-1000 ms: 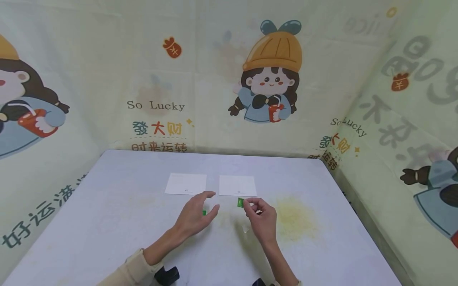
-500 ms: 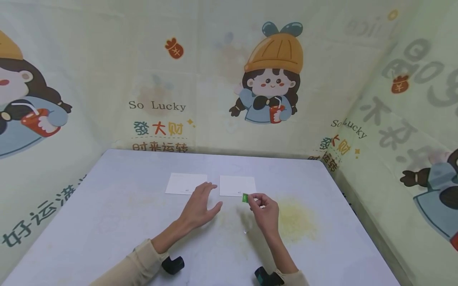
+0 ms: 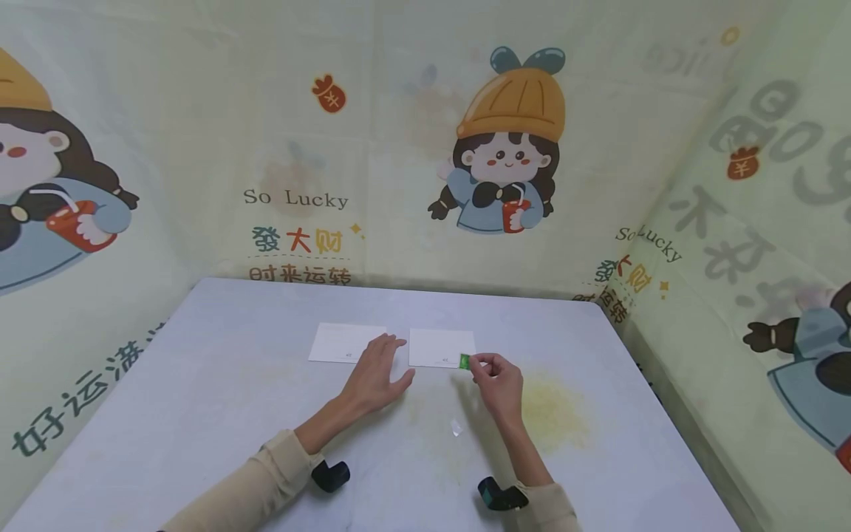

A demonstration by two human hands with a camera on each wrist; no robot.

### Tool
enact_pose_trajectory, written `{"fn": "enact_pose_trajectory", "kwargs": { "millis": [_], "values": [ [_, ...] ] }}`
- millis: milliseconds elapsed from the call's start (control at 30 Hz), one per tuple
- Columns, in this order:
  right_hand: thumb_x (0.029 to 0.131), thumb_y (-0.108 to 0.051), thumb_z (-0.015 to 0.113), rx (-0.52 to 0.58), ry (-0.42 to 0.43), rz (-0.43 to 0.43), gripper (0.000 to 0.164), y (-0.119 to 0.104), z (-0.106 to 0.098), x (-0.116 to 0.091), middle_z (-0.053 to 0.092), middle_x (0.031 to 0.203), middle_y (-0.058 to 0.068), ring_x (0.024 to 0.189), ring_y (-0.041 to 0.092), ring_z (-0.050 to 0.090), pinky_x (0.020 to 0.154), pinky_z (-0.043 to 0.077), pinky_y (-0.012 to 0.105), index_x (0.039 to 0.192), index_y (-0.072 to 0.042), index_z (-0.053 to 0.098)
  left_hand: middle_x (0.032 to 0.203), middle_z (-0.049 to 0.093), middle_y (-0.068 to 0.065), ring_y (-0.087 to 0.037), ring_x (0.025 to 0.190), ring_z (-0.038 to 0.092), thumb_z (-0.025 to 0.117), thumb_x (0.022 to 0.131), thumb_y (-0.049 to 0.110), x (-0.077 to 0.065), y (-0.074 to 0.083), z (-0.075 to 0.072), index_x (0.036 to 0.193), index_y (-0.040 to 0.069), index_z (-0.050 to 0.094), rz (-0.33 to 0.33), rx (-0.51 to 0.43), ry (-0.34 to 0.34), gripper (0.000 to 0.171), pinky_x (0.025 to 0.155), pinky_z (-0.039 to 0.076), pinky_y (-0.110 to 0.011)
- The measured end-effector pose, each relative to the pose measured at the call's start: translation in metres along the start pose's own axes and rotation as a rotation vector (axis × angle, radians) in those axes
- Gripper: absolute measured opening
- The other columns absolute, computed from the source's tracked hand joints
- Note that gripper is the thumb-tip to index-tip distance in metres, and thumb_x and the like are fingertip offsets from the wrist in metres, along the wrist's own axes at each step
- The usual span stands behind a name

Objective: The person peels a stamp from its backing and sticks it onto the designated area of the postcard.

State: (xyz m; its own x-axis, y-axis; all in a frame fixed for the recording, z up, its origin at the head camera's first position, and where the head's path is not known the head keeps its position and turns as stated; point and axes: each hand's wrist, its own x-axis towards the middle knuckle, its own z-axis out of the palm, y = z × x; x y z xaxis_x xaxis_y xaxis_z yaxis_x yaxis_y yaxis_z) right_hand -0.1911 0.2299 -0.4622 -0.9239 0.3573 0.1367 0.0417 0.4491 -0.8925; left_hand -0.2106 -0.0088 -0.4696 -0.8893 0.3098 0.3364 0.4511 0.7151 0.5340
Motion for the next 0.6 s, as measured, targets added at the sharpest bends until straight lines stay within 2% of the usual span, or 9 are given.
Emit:
{"fn": "enact_pose_trajectory", "kwargs": {
  "millis": [267, 600],
  "values": [
    [0.094, -0.021, 0.074, -0.028, -0.021, 0.013, 0.022, 0.007, -0.001, 0.013, 0.059, 0.066, 0.001, 0.057, 0.014, 0.045, 0.045, 0.029, 0.024, 0.102, -0.001, 0.074, 0.145, 0.051, -0.023, -0.038, 0.142, 0.04, 0.067, 0.096, 0.032, 0.008, -0.004, 0.007, 0.14, 0.0, 0.054, -0.012, 0.032, -0.022, 0.056, 0.118, 0.033, -0.052],
    [0.096, -0.026, 0.072, -0.057, -0.051, 0.017, 0.024, 0.014, 0.0, 0.03, 0.059, 0.068, 0.003, 0.057, 0.016, 0.046, 0.047, 0.032, 0.024, 0.106, -0.004, 0.073, 0.144, 0.05, -0.024, -0.04, 0.142, 0.039, 0.066, 0.095, 0.032, 0.017, -0.006, 0.014, 0.139, 0.0, 0.053, 0.004, 0.051, -0.035, 0.056, 0.116, 0.035, -0.052]
  ]
}}
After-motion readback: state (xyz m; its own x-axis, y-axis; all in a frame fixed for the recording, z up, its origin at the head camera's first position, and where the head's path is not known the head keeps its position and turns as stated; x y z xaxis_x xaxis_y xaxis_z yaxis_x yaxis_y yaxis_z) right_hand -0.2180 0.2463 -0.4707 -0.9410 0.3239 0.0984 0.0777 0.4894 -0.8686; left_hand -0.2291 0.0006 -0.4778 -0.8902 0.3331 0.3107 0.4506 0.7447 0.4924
